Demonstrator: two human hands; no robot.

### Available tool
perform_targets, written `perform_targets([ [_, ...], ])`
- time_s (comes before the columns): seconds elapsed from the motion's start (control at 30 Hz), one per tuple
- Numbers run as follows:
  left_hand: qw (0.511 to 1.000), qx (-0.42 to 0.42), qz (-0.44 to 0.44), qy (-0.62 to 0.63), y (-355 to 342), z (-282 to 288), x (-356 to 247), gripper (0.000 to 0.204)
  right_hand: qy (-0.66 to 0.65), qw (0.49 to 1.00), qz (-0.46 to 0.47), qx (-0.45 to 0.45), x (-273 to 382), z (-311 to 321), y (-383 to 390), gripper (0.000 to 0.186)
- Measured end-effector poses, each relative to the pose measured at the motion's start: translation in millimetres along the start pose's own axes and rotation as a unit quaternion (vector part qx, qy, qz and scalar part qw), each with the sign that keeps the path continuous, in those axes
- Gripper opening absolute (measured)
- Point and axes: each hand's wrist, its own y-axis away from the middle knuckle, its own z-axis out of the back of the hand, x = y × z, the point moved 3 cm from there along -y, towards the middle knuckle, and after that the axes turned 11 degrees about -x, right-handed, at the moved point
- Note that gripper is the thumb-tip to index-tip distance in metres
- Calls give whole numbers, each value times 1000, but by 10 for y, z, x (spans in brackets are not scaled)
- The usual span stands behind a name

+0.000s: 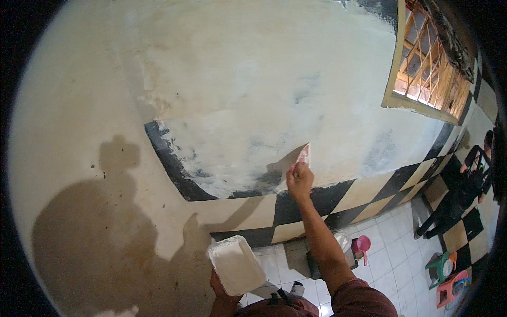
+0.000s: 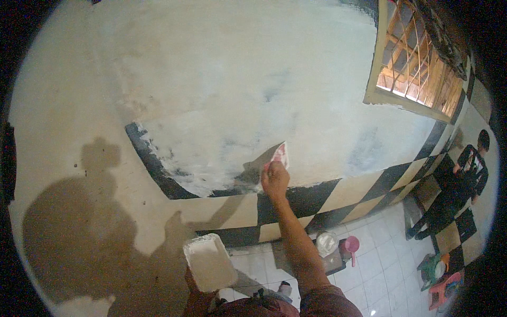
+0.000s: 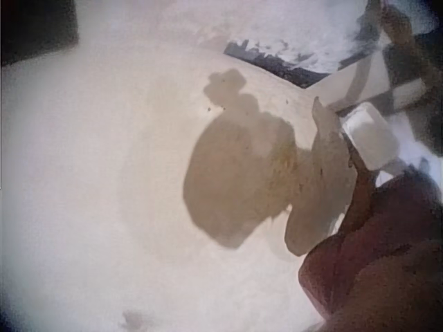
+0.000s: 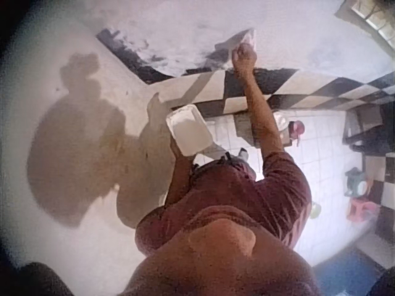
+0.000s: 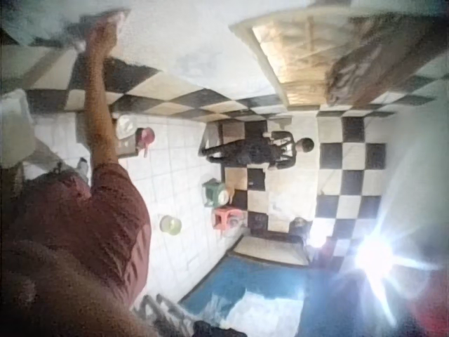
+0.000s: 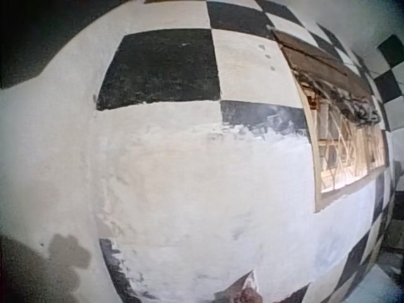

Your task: The person applies a white plaster or filler to a damaged section of a wall using a red putty knife, frequently reloading the knife from a white plastic container.

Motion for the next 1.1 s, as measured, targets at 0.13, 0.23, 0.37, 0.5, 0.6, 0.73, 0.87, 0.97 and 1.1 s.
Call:
perform_targets([
  [0.13, 999, -19, -21, -35, -38, 316, -84, 67, 11, 999, -15, 50, 434, -447, 227, 18],
  [0.23, 1000, -20, -16, 17, 180, 35, -106, 60, -13, 997, -34, 61, 727, -652, 333, 17],
  [0.37, 997, 0, -69, 23, 177, 408, -191, 57, -30, 994, -25, 99, 1090, -963, 544, 10],
  [0.5, 997, 13, -77, 16, 159, 341, -178, 57, -13, 983, -17, 183, 1312, -1060, 674, 18],
  [0.6, 997, 13, -69, 30, 206, 246, -212, 58, -46, 989, 21, 137, 1311, -803, 705, 17],
  [0.73, 997, 13, -60, 49, 100, 563, -278, 58, 15, 975, 169, 146, 977, -437, 686, 13],
  [0.87, 999, -23, -33, 18, 169, 43, -112, 57, 87, 909, 280, 296, -276, -502, 774, 27],
  [0.97, 999, -38, -38, 8, 238, -47, -128, 57, 58, 866, 303, 393, -405, -533, 1239, 25],
  [1.1, 993, -44, -67, -82, 217, -192, -134, 57, -23, 914, 214, 345, -168, -118, 1534, 21],
])
